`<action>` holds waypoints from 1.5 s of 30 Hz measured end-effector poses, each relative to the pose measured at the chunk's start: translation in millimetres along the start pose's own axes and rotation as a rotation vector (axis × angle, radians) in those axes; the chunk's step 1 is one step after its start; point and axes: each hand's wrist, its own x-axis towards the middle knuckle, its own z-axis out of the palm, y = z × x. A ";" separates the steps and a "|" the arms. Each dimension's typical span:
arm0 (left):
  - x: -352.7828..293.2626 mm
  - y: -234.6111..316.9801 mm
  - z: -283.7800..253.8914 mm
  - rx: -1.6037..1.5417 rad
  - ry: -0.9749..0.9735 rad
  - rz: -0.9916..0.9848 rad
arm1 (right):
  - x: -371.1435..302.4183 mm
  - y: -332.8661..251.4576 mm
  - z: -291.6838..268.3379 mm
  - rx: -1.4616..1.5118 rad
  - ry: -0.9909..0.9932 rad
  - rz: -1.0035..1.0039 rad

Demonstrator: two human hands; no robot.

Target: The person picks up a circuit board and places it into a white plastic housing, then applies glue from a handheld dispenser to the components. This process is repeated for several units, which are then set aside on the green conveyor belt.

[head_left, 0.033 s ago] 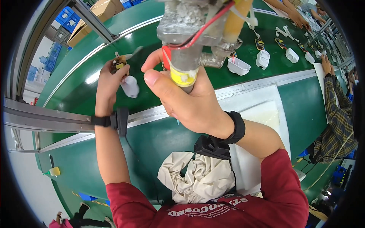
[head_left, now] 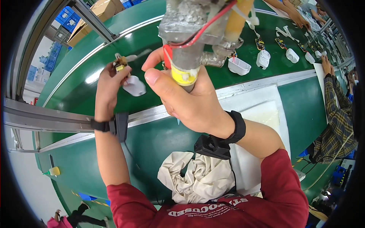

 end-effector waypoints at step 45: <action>-138.3 -10.9 44.3 -0.473 -0.588 -0.229 | 4.0 44.5 24.8 0.053 0.046 0.044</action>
